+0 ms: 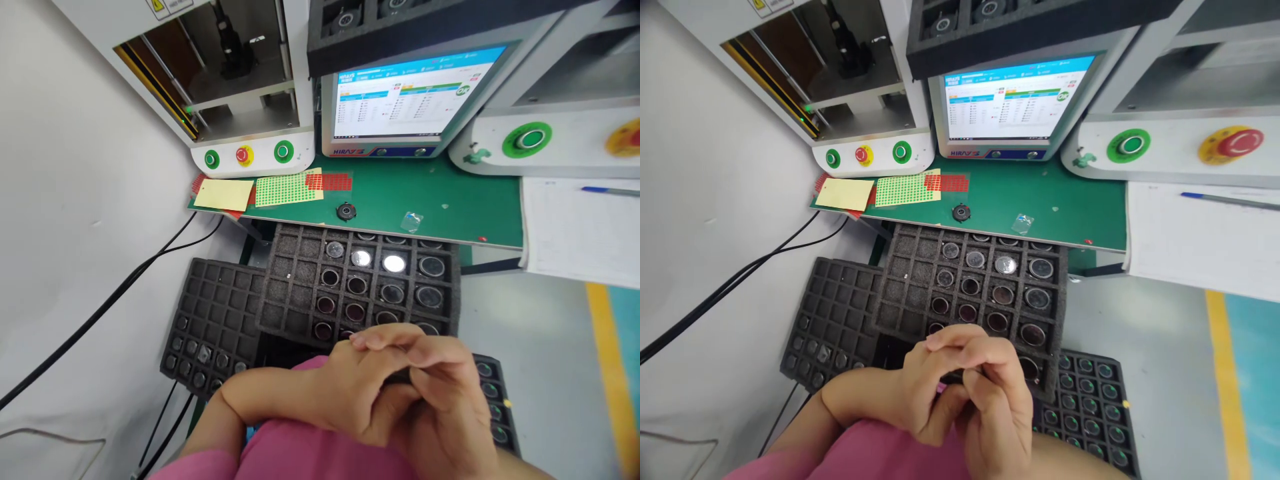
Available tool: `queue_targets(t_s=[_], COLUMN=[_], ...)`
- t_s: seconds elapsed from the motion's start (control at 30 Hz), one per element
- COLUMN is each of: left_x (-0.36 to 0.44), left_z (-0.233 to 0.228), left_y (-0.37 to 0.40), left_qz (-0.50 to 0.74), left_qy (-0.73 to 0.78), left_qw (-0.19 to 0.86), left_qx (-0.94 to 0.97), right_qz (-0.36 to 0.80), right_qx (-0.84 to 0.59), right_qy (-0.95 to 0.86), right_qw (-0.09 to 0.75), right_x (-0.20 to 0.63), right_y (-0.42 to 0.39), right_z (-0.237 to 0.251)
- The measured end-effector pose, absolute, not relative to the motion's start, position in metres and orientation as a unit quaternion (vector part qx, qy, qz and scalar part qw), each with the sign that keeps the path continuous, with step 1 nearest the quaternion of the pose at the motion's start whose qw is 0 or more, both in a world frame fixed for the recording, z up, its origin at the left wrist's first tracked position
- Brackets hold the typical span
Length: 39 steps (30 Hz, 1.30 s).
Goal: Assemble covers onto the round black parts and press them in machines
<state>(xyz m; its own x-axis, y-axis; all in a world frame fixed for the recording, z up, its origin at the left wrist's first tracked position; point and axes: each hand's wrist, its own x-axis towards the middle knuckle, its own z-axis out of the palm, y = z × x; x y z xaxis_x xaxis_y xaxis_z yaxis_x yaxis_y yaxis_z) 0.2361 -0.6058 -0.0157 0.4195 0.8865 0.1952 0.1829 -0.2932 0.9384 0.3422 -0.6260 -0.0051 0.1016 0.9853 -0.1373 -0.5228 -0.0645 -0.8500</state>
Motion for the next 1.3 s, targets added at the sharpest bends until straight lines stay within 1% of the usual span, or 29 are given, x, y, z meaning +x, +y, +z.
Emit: queue_targets(t_s=[0.1, 0.3, 0.4, 0.5, 0.57, 0.67, 0.73, 0.8, 0.87, 0.93, 1.3], left_x=[0.235, 0.236, 0.238, 0.238, 0.236, 0.236, 0.237, 0.240, 0.244, 0.247, 0.248], left_z=[-0.014, -0.013, -0.015, -0.015, -0.014, -0.013, -0.014, -0.016, -0.021, -0.025, -0.021], left_y=[-0.604, -0.604, -0.605, -0.604, -0.603, -0.601, -0.599, -0.596, -0.594, -0.593, -0.593], left_qz=[0.379, 0.368, 0.381, 0.396, 0.387, 0.403, 0.404, 0.396, 0.397, 0.402, 0.401], left_qy=[0.367, 0.381, 0.380, 0.363, 0.347, 0.312, 0.271, 0.223, 0.207, 0.220, 0.190], left_qw=[0.477, 0.524, 0.502, 0.475, 0.521, 0.669, 0.770, 0.838, 0.859, 0.856, 0.861], left_qx=[0.703, 0.667, 0.677, 0.697, 0.677, 0.541, 0.413, 0.303, 0.249, 0.239, 0.249], right_qz=[0.608, 0.616, 0.614, 0.625, 0.647, 0.650, 0.603, 0.531, 0.469, 0.428, 0.428], right_qx=[-0.387, -0.373, -0.364, -0.373, -0.379, -0.390, -0.396, -0.371, -0.329, -0.312, -0.298], right_qy=[-0.263, -0.260, -0.271, -0.276, -0.271, -0.289, -0.338, -0.409, -0.481, -0.529, -0.512], right_qw=[0.642, 0.644, 0.646, 0.628, 0.604, 0.584, 0.604, 0.642, 0.664, 0.662, 0.683], right_x=[0.337, 0.337, 0.339, 0.342, 0.347, 0.357, 0.364, 0.369, 0.371, 0.372, 0.370], right_y=[-0.624, -0.626, -0.626, -0.624, -0.623, -0.624, -0.624, -0.623, -0.620, -0.617, -0.612], right_z=[0.003, 0.001, -0.001, -0.002, -0.003, -0.006, -0.009, -0.013, -0.019, -0.025, -0.039])
